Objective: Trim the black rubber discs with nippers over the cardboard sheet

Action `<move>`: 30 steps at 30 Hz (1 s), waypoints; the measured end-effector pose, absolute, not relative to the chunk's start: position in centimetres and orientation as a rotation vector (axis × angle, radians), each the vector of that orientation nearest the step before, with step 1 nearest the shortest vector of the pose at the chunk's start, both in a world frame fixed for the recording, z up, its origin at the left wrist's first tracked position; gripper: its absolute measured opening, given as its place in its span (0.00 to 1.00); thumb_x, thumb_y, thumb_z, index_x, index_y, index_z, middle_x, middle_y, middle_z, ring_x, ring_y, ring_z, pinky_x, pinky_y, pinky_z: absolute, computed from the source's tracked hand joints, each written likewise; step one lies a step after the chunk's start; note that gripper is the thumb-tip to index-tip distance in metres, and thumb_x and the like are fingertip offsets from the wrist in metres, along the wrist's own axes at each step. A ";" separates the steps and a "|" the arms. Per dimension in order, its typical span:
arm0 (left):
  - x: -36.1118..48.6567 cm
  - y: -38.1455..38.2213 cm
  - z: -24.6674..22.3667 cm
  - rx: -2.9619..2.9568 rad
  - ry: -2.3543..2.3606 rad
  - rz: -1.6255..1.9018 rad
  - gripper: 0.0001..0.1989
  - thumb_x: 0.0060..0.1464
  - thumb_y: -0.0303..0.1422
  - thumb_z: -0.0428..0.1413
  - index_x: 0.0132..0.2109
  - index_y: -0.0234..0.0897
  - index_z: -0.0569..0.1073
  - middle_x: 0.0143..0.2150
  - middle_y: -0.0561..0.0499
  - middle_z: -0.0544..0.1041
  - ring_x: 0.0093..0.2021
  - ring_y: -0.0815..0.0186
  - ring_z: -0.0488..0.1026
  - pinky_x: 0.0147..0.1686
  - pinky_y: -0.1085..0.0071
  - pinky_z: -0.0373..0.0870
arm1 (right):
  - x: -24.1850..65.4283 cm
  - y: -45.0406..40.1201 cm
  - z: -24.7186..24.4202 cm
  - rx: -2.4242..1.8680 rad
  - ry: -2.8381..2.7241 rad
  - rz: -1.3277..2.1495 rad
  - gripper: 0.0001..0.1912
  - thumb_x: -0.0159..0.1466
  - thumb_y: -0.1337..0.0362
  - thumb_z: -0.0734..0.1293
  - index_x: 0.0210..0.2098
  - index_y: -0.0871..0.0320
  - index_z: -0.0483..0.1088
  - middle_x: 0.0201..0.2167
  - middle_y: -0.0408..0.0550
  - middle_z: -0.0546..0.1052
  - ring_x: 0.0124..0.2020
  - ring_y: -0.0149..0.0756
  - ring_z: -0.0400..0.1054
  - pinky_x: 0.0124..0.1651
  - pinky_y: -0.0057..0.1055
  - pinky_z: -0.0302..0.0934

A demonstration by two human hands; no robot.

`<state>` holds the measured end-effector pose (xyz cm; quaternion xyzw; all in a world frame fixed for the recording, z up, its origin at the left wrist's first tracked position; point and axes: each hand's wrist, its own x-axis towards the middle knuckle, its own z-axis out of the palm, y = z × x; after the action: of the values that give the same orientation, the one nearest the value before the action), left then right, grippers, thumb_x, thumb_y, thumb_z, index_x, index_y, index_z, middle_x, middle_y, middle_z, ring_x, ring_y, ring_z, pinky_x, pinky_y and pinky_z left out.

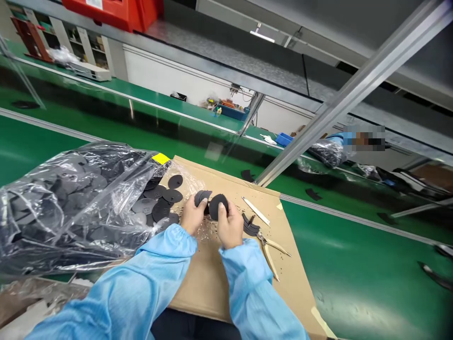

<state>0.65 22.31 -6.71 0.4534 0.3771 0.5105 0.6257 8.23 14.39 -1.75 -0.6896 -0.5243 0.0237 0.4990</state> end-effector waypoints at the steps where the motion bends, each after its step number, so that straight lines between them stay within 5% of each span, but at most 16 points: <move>1: 0.8 22.3 -6.8 1.055 0.869 1.179 0.16 0.50 0.37 0.63 0.43 0.34 0.73 0.38 0.45 0.76 0.39 0.60 0.73 0.40 0.67 0.71 | 9.6 13.7 -2.3 -1.725 -1.266 0.113 0.18 0.68 0.58 0.57 0.49 0.62 0.70 0.43 0.55 0.75 0.44 0.43 0.71 0.47 0.39 0.67; 7: 1.5 22.3 -7.7 0.998 0.823 1.151 0.20 0.52 0.42 0.61 0.47 0.34 0.70 0.34 0.47 0.75 0.31 0.64 0.72 0.29 0.71 0.71 | 18.4 10.1 -4.1 -2.041 -1.380 -0.163 0.24 0.65 0.54 0.61 0.54 0.63 0.68 0.51 0.59 0.70 0.50 0.48 0.66 0.54 0.48 0.63; 13: 1.5 22.3 -8.0 0.982 0.830 1.174 0.18 0.52 0.41 0.61 0.46 0.35 0.71 0.35 0.47 0.75 0.32 0.63 0.73 0.30 0.70 0.72 | 26.7 8.4 -2.2 -2.486 -1.449 -0.211 0.22 0.59 0.70 0.61 0.53 0.68 0.69 0.50 0.62 0.71 0.51 0.49 0.67 0.53 0.42 0.63; 18: 1.7 22.3 -8.0 0.942 0.826 1.176 0.18 0.51 0.41 0.62 0.45 0.36 0.72 0.35 0.47 0.75 0.31 0.63 0.73 0.29 0.70 0.72 | 25.8 4.0 -3.8 -2.594 -1.579 -0.266 0.30 0.62 0.52 0.64 0.58 0.64 0.64 0.46 0.62 0.71 0.48 0.54 0.68 0.49 0.46 0.63; 21: 1.8 22.3 -8.1 0.959 0.834 1.172 0.17 0.51 0.41 0.62 0.45 0.36 0.72 0.34 0.48 0.74 0.31 0.63 0.72 0.29 0.70 0.71 | 24.7 0.6 -6.4 -2.564 -1.697 -0.361 0.32 0.64 0.46 0.60 0.59 0.64 0.62 0.53 0.62 0.68 0.53 0.55 0.64 0.53 0.49 0.61; 25: 1.7 22.2 -7.8 0.942 0.823 1.147 0.18 0.51 0.41 0.62 0.44 0.35 0.71 0.33 0.48 0.74 0.31 0.63 0.73 0.28 0.71 0.72 | 24.3 -1.6 -8.4 -2.390 -1.686 -0.544 0.26 0.70 0.52 0.53 0.56 0.64 0.63 0.50 0.63 0.69 0.50 0.54 0.65 0.50 0.52 0.63; 30: 1.3 22.0 -6.3 0.808 0.783 1.026 0.19 0.49 0.40 0.62 0.45 0.36 0.69 0.31 0.50 0.72 0.27 0.65 0.72 0.21 0.73 0.69 | 21.9 1.0 -4.6 -2.084 -1.552 -0.536 0.22 0.71 0.57 0.51 0.59 0.61 0.60 0.50 0.62 0.69 0.51 0.50 0.64 0.52 0.49 0.63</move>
<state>1.34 21.97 -6.32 0.3661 0.3548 0.4648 0.7240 21.92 1.01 -4.63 -0.7622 -0.5676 -0.1959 0.2420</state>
